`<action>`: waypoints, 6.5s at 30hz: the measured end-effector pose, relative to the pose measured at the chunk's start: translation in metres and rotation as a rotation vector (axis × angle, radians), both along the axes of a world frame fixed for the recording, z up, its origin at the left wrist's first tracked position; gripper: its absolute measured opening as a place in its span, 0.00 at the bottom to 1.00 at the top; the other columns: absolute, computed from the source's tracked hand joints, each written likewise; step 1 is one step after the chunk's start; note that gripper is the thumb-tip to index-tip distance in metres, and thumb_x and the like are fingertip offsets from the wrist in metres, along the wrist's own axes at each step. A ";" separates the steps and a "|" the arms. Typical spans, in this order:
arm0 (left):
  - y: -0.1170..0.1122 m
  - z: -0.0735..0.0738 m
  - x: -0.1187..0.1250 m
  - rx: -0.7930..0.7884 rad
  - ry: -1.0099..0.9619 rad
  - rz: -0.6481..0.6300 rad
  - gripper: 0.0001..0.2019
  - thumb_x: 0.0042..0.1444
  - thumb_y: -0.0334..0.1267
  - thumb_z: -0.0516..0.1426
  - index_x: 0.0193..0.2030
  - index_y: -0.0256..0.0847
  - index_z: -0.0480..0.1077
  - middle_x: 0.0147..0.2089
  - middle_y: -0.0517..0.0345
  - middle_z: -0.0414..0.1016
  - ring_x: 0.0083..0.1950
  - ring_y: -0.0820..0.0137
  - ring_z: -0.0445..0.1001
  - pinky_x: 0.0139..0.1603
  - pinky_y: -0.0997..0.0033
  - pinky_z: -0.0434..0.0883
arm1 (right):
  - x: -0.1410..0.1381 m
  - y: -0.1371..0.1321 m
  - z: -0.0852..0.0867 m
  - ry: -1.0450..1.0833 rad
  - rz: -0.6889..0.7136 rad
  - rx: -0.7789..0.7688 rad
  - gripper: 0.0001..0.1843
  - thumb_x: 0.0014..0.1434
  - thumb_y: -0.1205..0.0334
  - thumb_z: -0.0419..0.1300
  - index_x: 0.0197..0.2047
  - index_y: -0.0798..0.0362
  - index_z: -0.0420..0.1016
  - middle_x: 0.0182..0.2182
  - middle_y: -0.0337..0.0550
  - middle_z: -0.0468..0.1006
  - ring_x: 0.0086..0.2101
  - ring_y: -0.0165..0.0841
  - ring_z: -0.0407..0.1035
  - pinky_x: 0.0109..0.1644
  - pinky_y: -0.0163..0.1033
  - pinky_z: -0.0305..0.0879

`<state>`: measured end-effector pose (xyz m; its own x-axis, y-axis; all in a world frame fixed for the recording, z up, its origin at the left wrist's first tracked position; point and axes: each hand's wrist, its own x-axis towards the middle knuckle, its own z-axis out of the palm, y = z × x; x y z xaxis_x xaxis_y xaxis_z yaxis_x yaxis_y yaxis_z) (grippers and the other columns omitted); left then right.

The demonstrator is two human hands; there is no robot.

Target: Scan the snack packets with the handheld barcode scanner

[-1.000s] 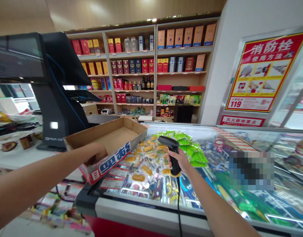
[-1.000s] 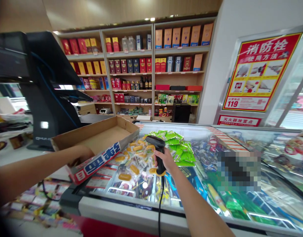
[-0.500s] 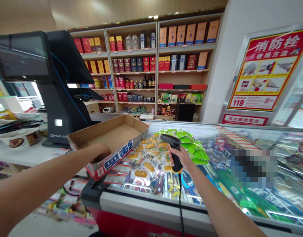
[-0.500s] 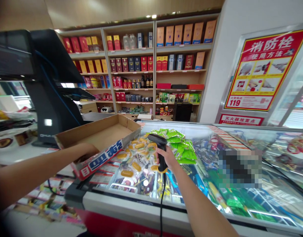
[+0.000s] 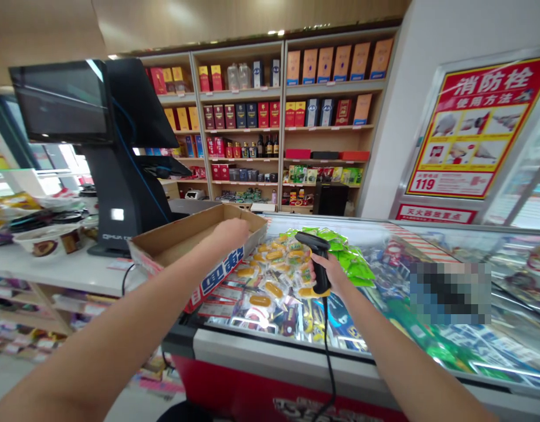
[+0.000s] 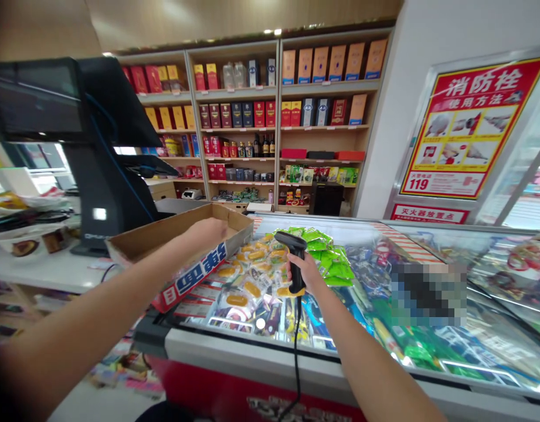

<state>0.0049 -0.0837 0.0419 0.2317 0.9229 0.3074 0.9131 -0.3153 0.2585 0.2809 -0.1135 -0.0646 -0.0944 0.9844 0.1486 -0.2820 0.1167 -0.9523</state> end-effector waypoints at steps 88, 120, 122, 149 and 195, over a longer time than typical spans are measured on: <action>0.068 -0.112 0.069 -0.126 -1.810 -0.270 0.24 0.34 0.46 0.71 0.35 0.36 0.68 0.28 0.59 0.77 0.25 0.73 0.75 0.21 0.78 0.71 | -0.021 0.005 0.003 -0.260 0.244 -0.011 0.16 0.48 0.51 0.65 0.31 0.53 0.67 0.17 0.34 0.71 0.14 0.28 0.64 0.17 0.34 0.64; 0.048 -0.076 0.031 0.823 -0.777 0.057 0.22 0.57 0.25 0.45 0.57 0.39 0.65 0.61 0.45 0.65 0.66 0.63 0.60 0.69 0.57 0.54 | -0.021 0.006 0.006 -0.080 0.129 0.027 0.19 0.46 0.50 0.67 0.33 0.54 0.68 0.17 0.35 0.71 0.13 0.27 0.63 0.16 0.33 0.63; 0.058 -0.090 0.040 0.696 -0.662 -0.149 0.21 0.56 0.24 0.45 0.53 0.40 0.69 0.58 0.48 0.69 0.63 0.64 0.64 0.67 0.58 0.59 | -0.021 0.007 0.005 -0.068 0.126 0.027 0.19 0.46 0.51 0.67 0.34 0.55 0.68 0.17 0.35 0.72 0.13 0.27 0.63 0.16 0.33 0.63; 0.091 -0.130 0.055 0.203 -0.584 -0.173 0.04 0.54 0.29 0.55 0.33 0.38 0.72 0.38 0.50 0.72 0.46 0.62 0.72 0.55 0.58 0.68 | -0.027 0.002 0.005 -0.090 0.174 0.027 0.19 0.47 0.50 0.66 0.35 0.55 0.69 0.17 0.35 0.72 0.14 0.28 0.64 0.16 0.33 0.65; 0.052 -0.071 0.026 0.817 -1.337 0.183 0.18 0.57 0.32 0.52 0.55 0.40 0.66 0.57 0.49 0.70 0.59 0.67 0.69 0.63 0.67 0.63 | -0.071 -0.004 0.021 0.091 0.309 -0.166 0.21 0.44 0.53 0.68 0.37 0.54 0.69 0.19 0.35 0.73 0.17 0.28 0.65 0.20 0.35 0.66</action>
<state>0.0311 -0.0321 -0.0296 -0.6958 0.3961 0.5991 0.2126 -0.6832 0.6986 0.2098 -0.1177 -0.0435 -0.3851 0.9228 0.0106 -0.3644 -0.1415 -0.9204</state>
